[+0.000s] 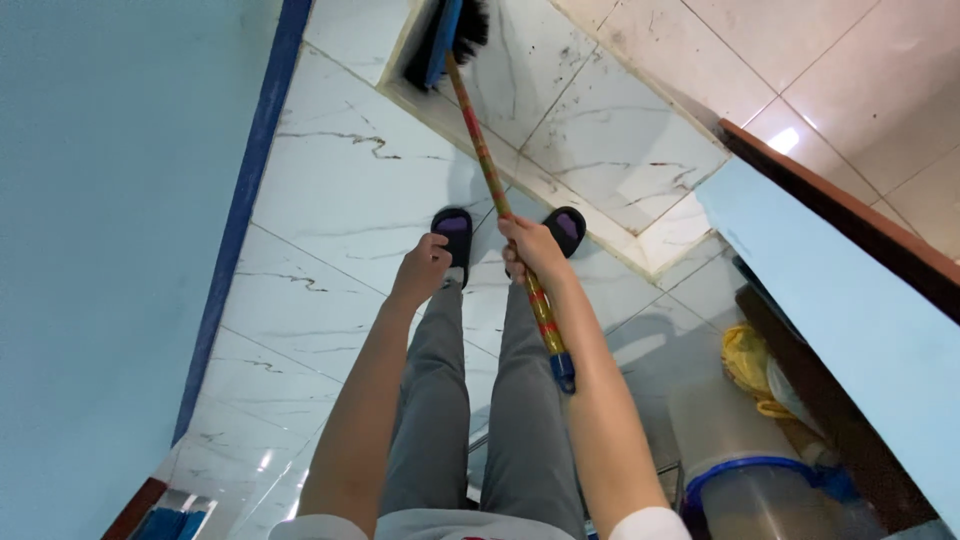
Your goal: Sweeping the floor with a broom and moving chairs to reach underneath.
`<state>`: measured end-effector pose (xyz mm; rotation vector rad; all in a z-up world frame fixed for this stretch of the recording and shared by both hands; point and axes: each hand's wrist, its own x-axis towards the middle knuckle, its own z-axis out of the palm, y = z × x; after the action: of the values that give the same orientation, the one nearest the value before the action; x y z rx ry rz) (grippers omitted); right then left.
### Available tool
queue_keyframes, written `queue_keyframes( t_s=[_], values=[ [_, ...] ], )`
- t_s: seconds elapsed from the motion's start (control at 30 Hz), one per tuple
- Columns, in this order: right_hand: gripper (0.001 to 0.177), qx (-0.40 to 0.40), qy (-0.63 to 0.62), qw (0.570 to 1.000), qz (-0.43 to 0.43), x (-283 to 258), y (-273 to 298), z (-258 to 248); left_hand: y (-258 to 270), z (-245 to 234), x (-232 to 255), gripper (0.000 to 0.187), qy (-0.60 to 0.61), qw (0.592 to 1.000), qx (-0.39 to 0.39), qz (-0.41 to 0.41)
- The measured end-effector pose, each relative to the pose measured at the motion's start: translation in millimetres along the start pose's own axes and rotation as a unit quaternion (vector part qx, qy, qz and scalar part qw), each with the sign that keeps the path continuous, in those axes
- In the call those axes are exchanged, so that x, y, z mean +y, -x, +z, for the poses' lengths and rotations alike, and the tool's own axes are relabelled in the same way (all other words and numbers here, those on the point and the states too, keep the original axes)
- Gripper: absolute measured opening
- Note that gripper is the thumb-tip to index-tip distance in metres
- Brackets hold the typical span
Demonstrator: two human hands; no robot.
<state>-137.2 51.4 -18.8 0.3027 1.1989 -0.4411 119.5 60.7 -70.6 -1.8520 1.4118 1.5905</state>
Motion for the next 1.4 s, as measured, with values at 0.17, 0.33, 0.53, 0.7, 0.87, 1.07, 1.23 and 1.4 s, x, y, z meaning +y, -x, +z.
queue_keyframes(
  t_s=[0.17, 0.33, 0.53, 0.7, 0.87, 1.07, 1.23, 1.4],
  values=[
    [0.017, 0.046, 0.032, 0.998, -0.027, 27, 26, -21, 8, -12, -7, 0.036, -0.023, 0.999, 0.025, 0.005],
    [0.016, 0.12, 0.058, 0.991, -0.033, 38, 73, -38, 20, -13, 19, 0.038, -0.029, 1.0, 0.0, -0.005],
    [0.016, 0.113, -0.046, 0.992, -0.044, 20, 154, -21, 22, 2, 23, 0.039, -0.014, 0.999, -0.038, -0.016],
    [0.019, 0.054, 0.022, 0.997, -0.045, -5, 133, 22, 21, 9, 23, 0.039, -0.014, 0.997, -0.049, -0.055],
    [0.021, -0.011, -0.047, 0.998, -0.041, 15, 15, 2, 18, 2, 2, 0.039, 0.006, 0.998, -0.044, -0.033],
    [0.02, -0.019, -0.156, 0.987, 0.018, 92, 20, -68, 14, -6, -28, 0.038, -0.021, 1.0, -0.003, 0.0],
    [0.013, 0.083, -0.106, 0.991, 0.02, 101, 88, -86, 26, -14, -4, 0.037, -0.032, 0.999, 0.005, 0.003],
    [0.022, 0.123, -0.021, 0.992, -0.02, 64, 173, -47, 24, -2, 12, 0.039, -0.013, 0.999, -0.026, -0.023]
  ],
)
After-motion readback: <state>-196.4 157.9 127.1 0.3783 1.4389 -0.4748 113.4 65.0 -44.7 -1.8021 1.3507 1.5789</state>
